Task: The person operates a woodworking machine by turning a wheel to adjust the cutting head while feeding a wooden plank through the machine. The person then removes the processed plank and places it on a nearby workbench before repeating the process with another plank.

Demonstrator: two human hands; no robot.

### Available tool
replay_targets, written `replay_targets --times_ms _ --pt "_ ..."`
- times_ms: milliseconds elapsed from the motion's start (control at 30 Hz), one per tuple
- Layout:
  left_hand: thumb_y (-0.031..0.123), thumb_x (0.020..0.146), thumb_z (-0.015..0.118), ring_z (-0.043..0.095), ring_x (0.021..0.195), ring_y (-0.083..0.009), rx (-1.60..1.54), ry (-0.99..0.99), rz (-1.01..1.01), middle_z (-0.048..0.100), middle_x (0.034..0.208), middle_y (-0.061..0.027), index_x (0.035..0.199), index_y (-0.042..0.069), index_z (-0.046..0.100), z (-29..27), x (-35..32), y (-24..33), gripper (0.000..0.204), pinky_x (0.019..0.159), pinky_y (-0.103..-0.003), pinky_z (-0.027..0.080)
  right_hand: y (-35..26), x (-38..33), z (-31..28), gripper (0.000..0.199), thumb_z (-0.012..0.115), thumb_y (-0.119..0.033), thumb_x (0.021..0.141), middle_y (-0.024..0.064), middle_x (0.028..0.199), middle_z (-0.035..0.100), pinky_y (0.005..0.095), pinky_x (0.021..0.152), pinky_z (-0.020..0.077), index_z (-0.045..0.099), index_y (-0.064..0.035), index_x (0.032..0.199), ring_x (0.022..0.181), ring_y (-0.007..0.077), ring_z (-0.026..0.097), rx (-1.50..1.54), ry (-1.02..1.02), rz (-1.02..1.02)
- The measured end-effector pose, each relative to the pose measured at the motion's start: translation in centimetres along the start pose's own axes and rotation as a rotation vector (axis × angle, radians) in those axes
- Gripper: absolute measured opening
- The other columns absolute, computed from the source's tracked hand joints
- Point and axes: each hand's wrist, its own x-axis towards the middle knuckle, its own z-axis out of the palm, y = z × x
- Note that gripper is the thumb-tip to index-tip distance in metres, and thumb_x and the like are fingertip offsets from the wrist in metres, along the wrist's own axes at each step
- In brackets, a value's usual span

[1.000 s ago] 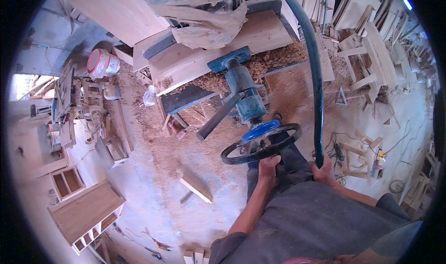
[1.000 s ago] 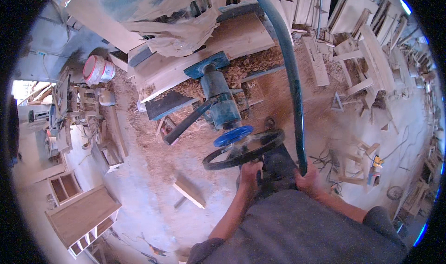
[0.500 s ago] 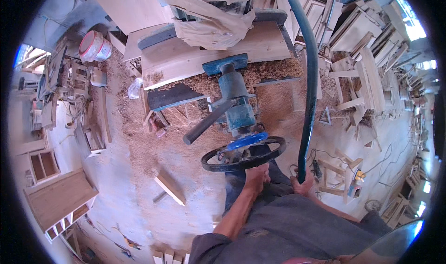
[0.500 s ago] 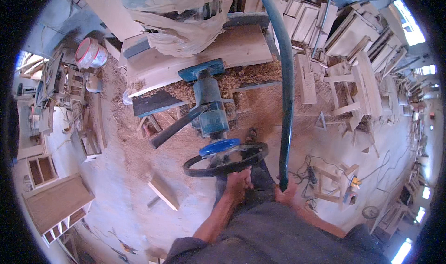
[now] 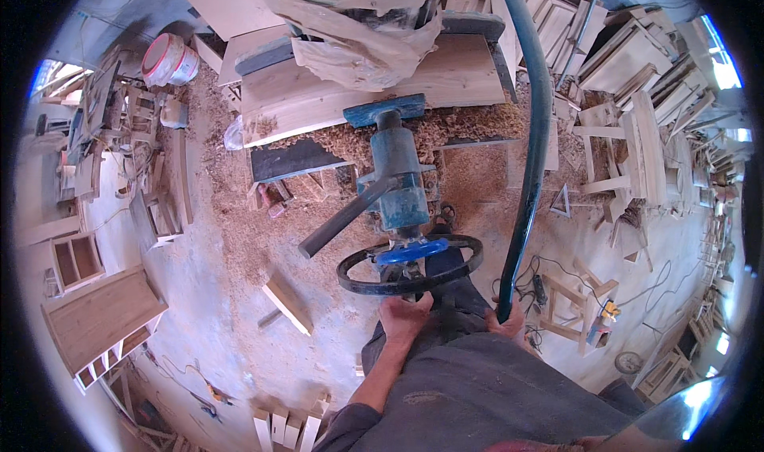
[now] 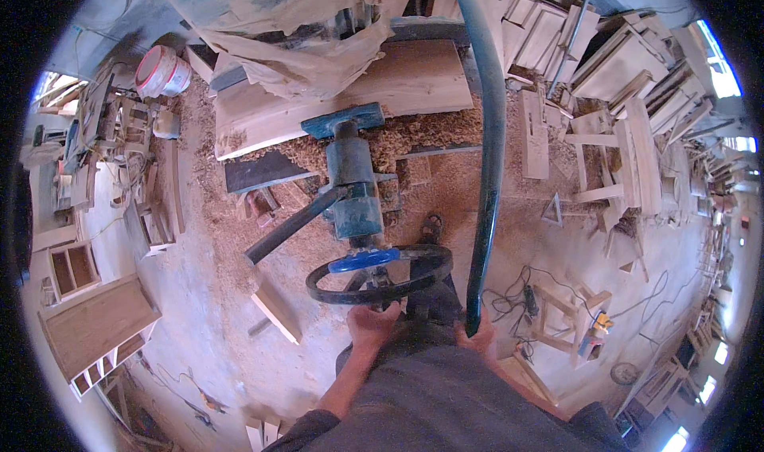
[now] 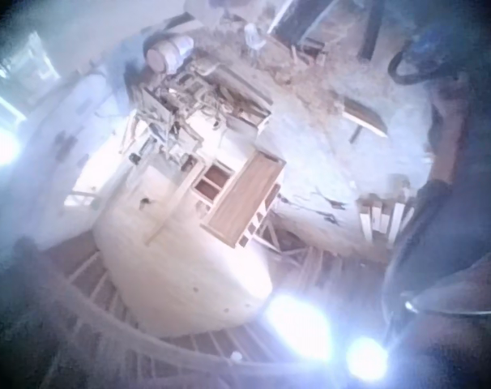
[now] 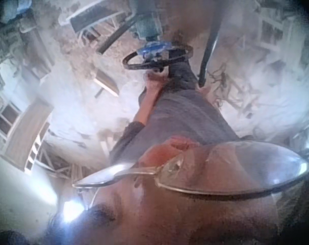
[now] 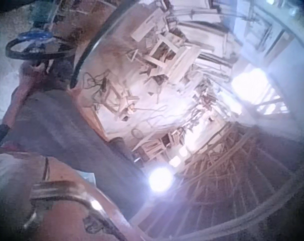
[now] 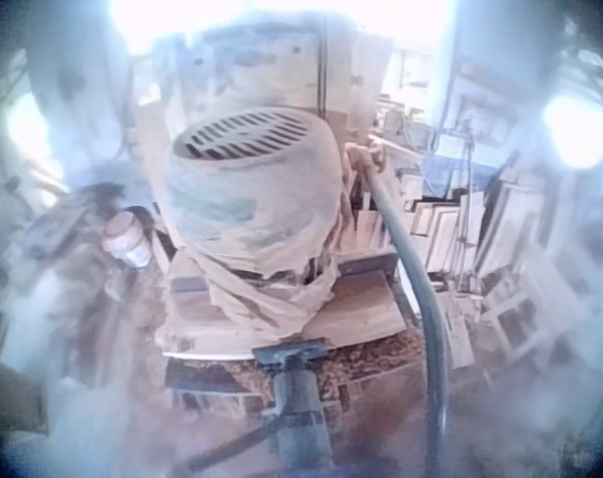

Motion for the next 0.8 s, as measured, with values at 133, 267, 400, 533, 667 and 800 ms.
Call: replay_targets --times_ms 133,267,400,533,667,800 --pt "0.019 0.071 0.072 0.062 0.108 -0.0383 -0.135 0.335 0.242 0.067 0.108 -0.0230 0.112 -0.003 0.062 1.4 0.7 -1.1 0.047 0.095 -0.043 0.046 -1.2 -0.3 -0.2 0.044 0.074 -0.025 0.078 0.0110 0.090 0.066 0.0348 0.071 0.0504 0.058 -0.0065 0.114 0.078 0.0218 0.065 -0.021 -0.047 0.070" --pt "0.017 0.071 0.072 0.059 0.112 -0.0371 -0.302 0.236 0.101 0.065 0.115 -0.0226 0.114 -0.004 0.061 1.5 0.2 -0.5 0.048 0.099 -0.041 0.043 -3.4 -0.3 -0.4 0.039 0.072 -0.020 0.078 0.0126 0.089 0.065 0.0355 0.072 0.0498 0.059 -0.0036 0.111 0.077 0.0232 0.064 -0.036 -0.031 0.102" --pt "0.006 0.067 0.062 0.061 0.102 -0.0347 -0.312 0.158 0.346 0.066 0.110 -0.0173 0.116 -0.004 0.059 1.6 2.1 -4.0 0.050 0.093 -0.041 0.047 -3.9 -0.4 -0.5 0.034 0.071 -0.016 0.078 0.0118 0.086 0.064 0.0355 0.070 0.0491 0.059 -0.0019 0.108 0.075 0.0226 0.062 -0.104 0.033 0.025" --pt "0.007 0.063 0.058 0.059 0.094 -0.0227 -0.896 -0.276 0.123 0.065 0.101 -0.0056 0.117 -0.001 0.060 1.0 4.3 -9.1 0.055 0.095 -0.034 0.044 -6.2 -0.7 -0.2 0.028 0.069 -0.014 0.080 0.0118 0.081 0.061 0.0352 0.067 0.0480 0.059 -0.0009 0.103 0.072 0.0214 0.059 -0.102 0.092 -0.055" --pt "0.010 0.069 0.066 0.061 0.095 -0.0187 -0.568 -0.176 0.397 0.066 0.102 -0.0070 0.124 0.000 0.057 4.1 7.4 -16.3 0.056 0.091 -0.038 0.047 -6.9 -0.8 0.4 0.023 0.067 -0.014 0.082 0.0116 0.078 0.060 0.0348 0.067 0.0475 0.059 -0.0004 0.100 0.071 0.0213 0.058 -0.046 0.095 -0.032" --pt "0.009 0.076 0.066 0.059 0.104 -0.0260 -0.825 -0.222 0.197 0.061 0.115 -0.0124 0.126 -0.001 0.051 1.7 6.4 -15.4 0.053 0.094 -0.045 0.047 -5.0 -0.8 0.4 0.025 0.069 -0.013 0.082 0.0090 0.081 0.060 0.0331 0.069 0.0468 0.058 -0.0005 0.101 0.074 0.0185 0.057 -0.097 0.090 -0.051"
